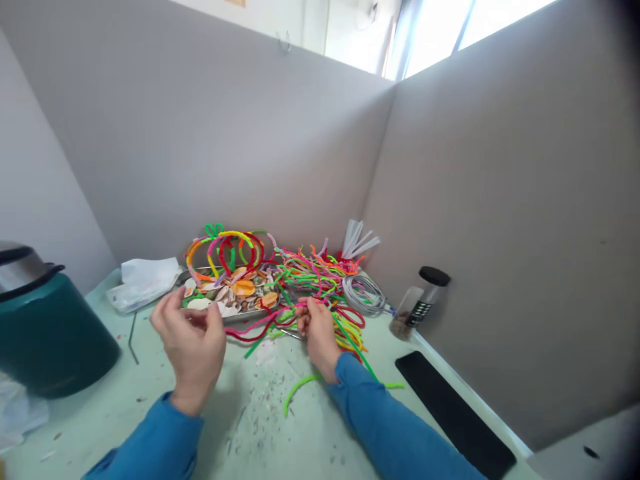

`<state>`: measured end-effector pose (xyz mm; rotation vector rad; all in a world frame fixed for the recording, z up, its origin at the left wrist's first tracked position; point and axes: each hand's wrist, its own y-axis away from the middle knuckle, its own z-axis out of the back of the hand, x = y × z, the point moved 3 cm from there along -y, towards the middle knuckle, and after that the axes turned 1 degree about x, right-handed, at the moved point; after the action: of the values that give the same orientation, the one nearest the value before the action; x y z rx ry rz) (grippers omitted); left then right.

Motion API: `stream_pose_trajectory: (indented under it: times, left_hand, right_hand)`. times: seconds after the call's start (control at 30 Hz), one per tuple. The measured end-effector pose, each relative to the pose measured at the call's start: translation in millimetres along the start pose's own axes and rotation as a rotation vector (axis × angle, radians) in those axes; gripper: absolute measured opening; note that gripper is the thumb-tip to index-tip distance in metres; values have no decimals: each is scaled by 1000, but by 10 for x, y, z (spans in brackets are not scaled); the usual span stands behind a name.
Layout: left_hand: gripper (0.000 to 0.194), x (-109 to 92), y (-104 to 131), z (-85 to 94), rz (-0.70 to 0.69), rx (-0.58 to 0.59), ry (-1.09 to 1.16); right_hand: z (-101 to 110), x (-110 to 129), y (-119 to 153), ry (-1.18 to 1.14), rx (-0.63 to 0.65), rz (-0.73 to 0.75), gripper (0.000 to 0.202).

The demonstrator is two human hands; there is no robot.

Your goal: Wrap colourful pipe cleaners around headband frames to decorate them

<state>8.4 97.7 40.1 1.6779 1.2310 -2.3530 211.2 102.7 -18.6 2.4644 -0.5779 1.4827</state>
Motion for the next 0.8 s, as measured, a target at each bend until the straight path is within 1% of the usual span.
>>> stream_pose_trajectory:
  times: [0.03, 0.07, 0.1, 0.13, 0.17, 0.2, 0.23, 0.3, 0.33, 0.43, 0.5, 0.57, 0.6, 0.7, 0.73, 0.77, 0.8]
  left_hand:
    - [36, -129, 40, -3, -70, 39, -1]
    - [25, -244, 117, -49, -100, 162, 27]
    - [17, -339, 235, -136, -76, 373, 59]
    - [18, -413, 389, -235, -13, 594, 87]
    - [19, -477, 553, -318, 41, 750, 99]
    - [21, -531, 709, -382, 69, 843, 86]
    - [23, -578, 842, -426, 60, 882, 49]
    - [25, -632, 1016, -457, 26, 840, -70]
    - [22, -641, 1067, -455, 21, 830, -113]
    - [11, -639, 1108, -402, -34, 867, -156]
    - [8, -632, 1086, -327, -129, 863, -145]
    - [9, -637, 1077, -226, -293, 821, -145]
    - [12, -649, 1093, -171, -421, 807, -153]
    - [19, -698, 1220, 29, -902, 768, -178]
    - [18, -702, 1266, 102, -1002, 770, -180]
    - [17, -702, 1300, 178, -1050, 774, -177]
    - [17, -703, 1321, 257, -1053, 769, -156]
  right_hand:
    - [-40, 8, -24, -4, -6, 1, 28]
    - [-85, 14, -49, -4, -10, 6, 28]
    - [-133, 18, -75, -3, -13, 10, 27]
    - [-182, 19, -101, -1, -14, 16, 26]
    - [-228, 17, -127, 3, -14, 22, 26]
    - [-270, 13, -152, 9, -16, 29, 25]
    - [-303, 5, -174, 16, -21, 38, 24]
    - [-345, -27, -205, 31, -39, 59, 23]
    - [-355, -54, -210, 37, -53, 68, 23]
    - [-387, -175, -171, 46, -85, 69, 21]
    - [-443, -271, -104, 44, -88, 52, 20]
    - [-539, -350, -20, 34, -80, 35, 20]
    - [-597, -377, 24, 26, -75, 30, 20]
    - [-776, -398, 138, -12, -61, 25, 21]
    - [-830, -387, 168, -27, -60, 25, 21]
    - [-877, -369, 193, -42, -61, 24, 22]
    - [-918, -345, 214, -58, -63, 22, 22]
